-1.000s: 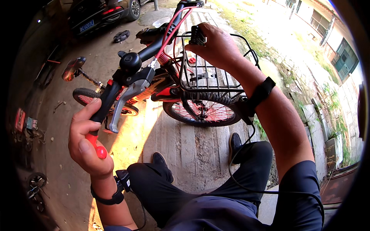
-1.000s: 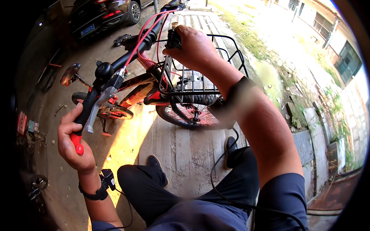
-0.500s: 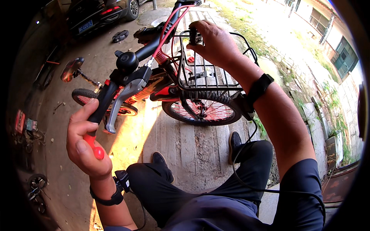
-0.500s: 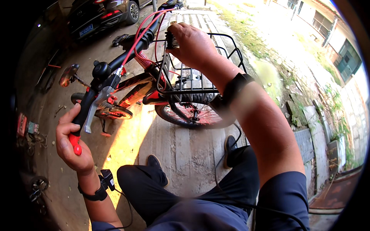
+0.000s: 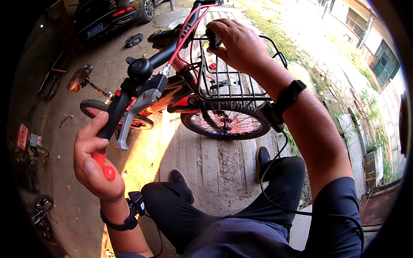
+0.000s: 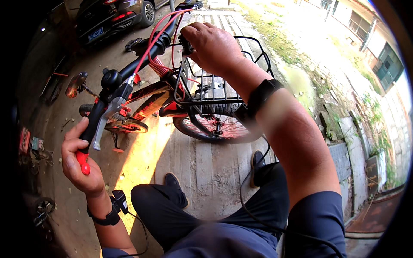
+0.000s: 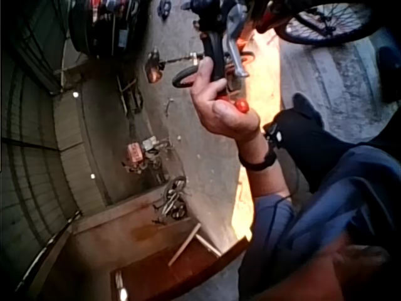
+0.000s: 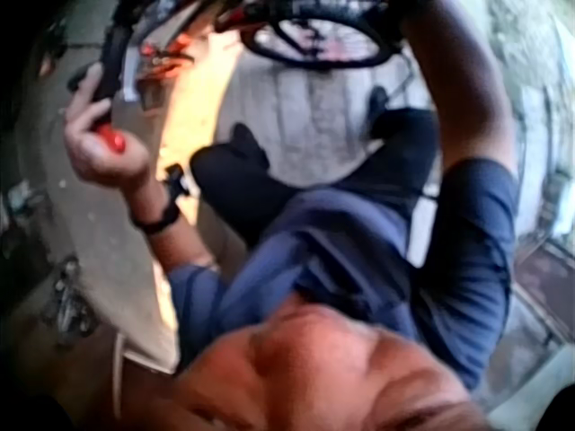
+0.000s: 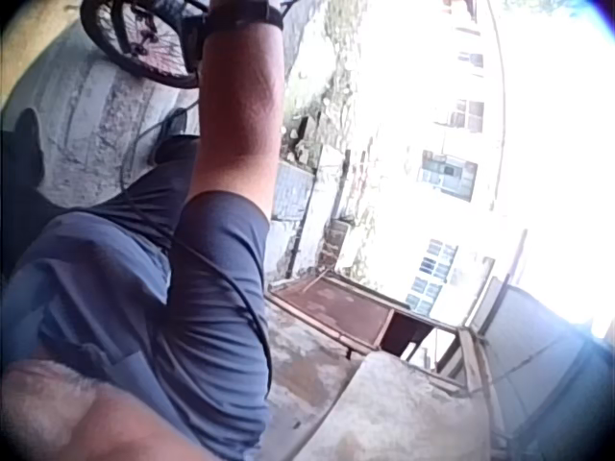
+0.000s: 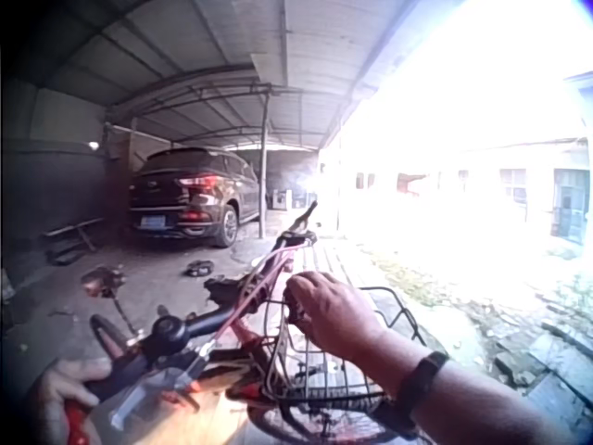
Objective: The person adjusts the handlebar and front basket of a red and black bicycle, then attaches a small black device to the handlebar using a strap. The person sits on the ground during the task and later stands to inspect the bicycle.
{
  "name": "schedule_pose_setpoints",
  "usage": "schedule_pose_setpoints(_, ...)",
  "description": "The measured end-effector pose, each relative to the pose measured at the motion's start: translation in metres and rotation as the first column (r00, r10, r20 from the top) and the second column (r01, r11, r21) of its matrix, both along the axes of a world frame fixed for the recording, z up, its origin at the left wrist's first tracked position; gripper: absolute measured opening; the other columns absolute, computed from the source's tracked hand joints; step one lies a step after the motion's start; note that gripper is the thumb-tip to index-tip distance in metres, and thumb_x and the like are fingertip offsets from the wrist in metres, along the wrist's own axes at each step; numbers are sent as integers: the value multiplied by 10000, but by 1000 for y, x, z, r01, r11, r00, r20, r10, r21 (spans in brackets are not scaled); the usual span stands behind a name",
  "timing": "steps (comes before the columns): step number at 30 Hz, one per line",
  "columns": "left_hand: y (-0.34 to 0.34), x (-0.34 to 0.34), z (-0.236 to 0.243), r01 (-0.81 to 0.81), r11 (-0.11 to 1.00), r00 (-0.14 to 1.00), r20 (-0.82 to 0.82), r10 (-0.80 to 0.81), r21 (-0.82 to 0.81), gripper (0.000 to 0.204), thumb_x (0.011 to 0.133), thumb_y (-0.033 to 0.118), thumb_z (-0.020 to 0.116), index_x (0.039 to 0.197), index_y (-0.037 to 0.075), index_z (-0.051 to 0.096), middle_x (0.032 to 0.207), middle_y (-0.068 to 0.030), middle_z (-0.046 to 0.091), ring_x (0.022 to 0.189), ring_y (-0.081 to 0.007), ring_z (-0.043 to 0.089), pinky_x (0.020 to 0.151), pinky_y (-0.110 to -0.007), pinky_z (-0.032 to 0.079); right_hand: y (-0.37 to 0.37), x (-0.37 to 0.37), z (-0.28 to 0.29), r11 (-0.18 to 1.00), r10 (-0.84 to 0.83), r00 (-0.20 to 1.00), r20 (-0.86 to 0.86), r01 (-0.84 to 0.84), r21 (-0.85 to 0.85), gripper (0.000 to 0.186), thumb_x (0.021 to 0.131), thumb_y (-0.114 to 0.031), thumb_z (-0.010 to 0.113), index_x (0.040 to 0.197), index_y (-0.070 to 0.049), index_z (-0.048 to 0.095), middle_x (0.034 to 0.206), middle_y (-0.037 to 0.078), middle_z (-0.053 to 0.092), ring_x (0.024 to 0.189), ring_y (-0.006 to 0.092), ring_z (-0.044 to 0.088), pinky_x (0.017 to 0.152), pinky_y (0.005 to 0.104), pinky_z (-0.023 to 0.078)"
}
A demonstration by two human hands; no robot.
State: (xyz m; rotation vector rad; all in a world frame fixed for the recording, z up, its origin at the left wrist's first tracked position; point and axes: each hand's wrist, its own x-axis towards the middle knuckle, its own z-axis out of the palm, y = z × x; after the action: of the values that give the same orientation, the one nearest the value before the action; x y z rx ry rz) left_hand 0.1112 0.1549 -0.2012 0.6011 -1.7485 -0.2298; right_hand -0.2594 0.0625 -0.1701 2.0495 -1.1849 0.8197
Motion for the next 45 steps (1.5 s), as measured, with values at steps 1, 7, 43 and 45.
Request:
schedule_pose_setpoints(1, 0, 1, 1, -4, 1000, 1000, 14, 5, -8, 412, 1006, 349, 331, 905, -19, 487, 1219, -310, 634, 1143, -371, 614, 989, -456, 484, 0, -1, 1, 1000, -10, 1000, 2, 9, 23, 422, 791, -222, 772, 1141, -89, 577, 1122, 100, 633, 1084, 326, 629, 880, 438, 531)
schedule_pose_setpoints(7, 1, 1, 0, -1, 1000, 1000, 14, 1, 3, 399, 1004, 337, 324, 905, -12, 491, 1225, -321, 629, 1148, -375, 606, 1017, -466, 460, 5, 2, 5, 987, -69, 997, 21, 65, 144, 454, 820, -330, 773, 1139, -75, 576, 1089, 125, 642, 1054, 348, 635, 868, 448, 520)
schedule_pose_setpoints(43, -2, 1, 2, 28, 999, 999, 34, -27, -17, 349, 1006, 278, 292, 908, 1, 480, 1228, -315, 634, 1164, -380, 605, 1061, -477, 417, 18, 7, -4, 983, -72, 993, 94, 55, 175, 460, 812, -363, 782, 1106, -65, 588, 1026, 154, 657, 940, 381, 662, 784, 471, 528)
schedule_pose_setpoints(45, -1, 2, 1, 26, 1000, 999, 34, -26, -18, 351, 1008, 280, 291, 908, 2, 480, 1229, -316, 634, 1164, -379, 605, 1061, -476, 416, 18, 9, -3, 984, -57, 992, 108, 38, 173, 436, 814, -354, 778, 1087, -70, 592, 1015, 152, 653, 932, 381, 660, 782, 472, 525)
